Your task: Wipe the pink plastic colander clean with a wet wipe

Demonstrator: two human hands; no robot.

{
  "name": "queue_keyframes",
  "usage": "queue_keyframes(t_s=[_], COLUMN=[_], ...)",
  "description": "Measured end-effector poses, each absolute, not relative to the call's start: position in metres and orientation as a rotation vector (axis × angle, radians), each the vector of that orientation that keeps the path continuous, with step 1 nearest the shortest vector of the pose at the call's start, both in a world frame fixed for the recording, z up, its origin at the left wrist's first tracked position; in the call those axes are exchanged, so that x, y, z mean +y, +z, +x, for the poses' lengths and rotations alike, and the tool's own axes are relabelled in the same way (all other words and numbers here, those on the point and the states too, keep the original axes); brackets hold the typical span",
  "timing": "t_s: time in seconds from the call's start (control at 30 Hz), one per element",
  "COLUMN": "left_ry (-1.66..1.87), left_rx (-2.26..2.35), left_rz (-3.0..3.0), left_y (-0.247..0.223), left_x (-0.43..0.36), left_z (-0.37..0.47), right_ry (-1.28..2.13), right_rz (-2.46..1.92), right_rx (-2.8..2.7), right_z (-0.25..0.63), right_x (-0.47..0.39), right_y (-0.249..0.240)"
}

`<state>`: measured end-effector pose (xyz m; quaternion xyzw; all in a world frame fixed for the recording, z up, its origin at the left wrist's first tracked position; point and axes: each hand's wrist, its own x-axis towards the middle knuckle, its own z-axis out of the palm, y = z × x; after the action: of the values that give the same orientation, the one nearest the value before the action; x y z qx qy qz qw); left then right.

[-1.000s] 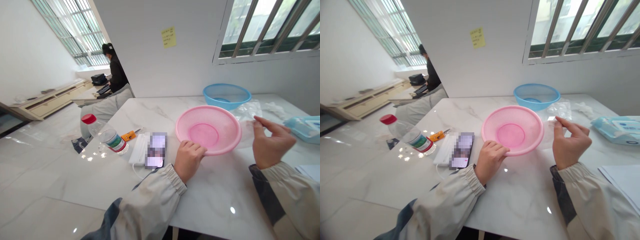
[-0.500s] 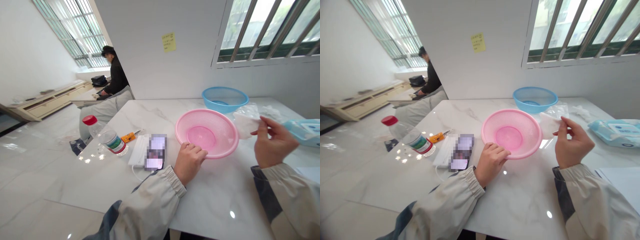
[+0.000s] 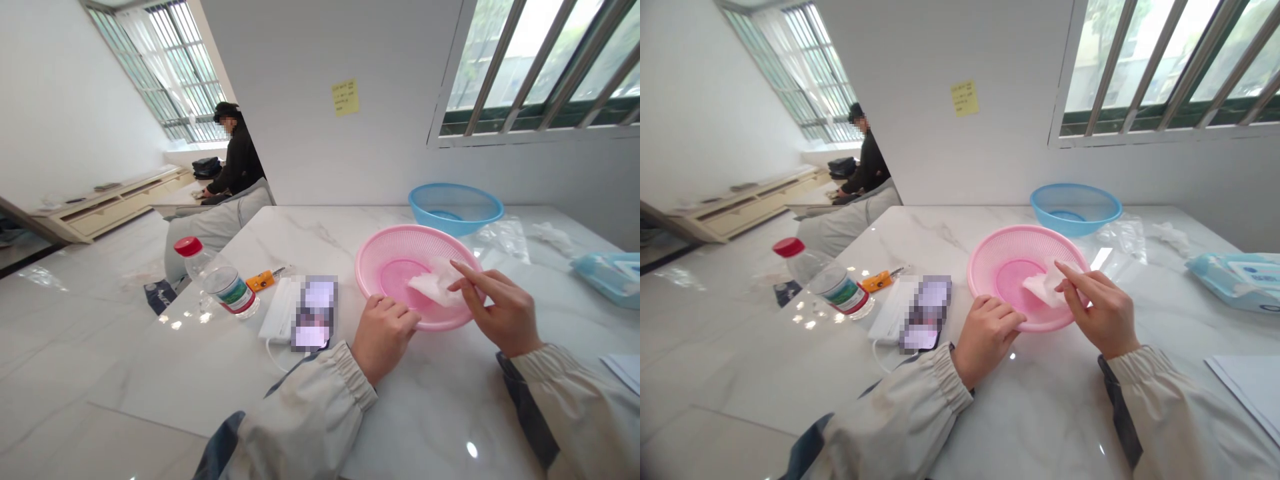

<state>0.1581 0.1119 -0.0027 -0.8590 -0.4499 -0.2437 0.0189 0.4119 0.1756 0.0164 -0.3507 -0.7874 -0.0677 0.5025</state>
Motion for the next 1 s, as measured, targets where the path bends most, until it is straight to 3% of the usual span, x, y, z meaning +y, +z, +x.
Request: queue_keyframes(t_s=[0.2, 0.4, 0.6, 0.8, 1.0], left_ry=[-0.762, -0.735, -0.713, -0.651, -0.669], left_rx=[-1.438, -1.453, -1.465, -1.501, -1.471], left_rz=[-2.669, -2.65, -2.662, -2.728, -2.699], left_y=[-0.001, -0.001, 0.0, 0.0, -0.002], left_x=[0.111, 0.111, 0.112, 0.112, 0.111], left_z=[0.158, 0.158, 0.158, 0.159, 0.158], right_ry=[-0.287, 0.127, 0.294, -0.079, 0.008], right_rz=[-1.173, -1.385, -1.493, -1.315, -1.399], right_rx=[-1.702, -1.458, -1.323, -1.359, -1.323], right_z=[0.413, 0.417, 0.418, 0.414, 0.421], right_x=[0.182, 0.191, 0.191, 0.184, 0.177], right_y=[0.01, 0.003, 0.004, 0.014, 0.028])
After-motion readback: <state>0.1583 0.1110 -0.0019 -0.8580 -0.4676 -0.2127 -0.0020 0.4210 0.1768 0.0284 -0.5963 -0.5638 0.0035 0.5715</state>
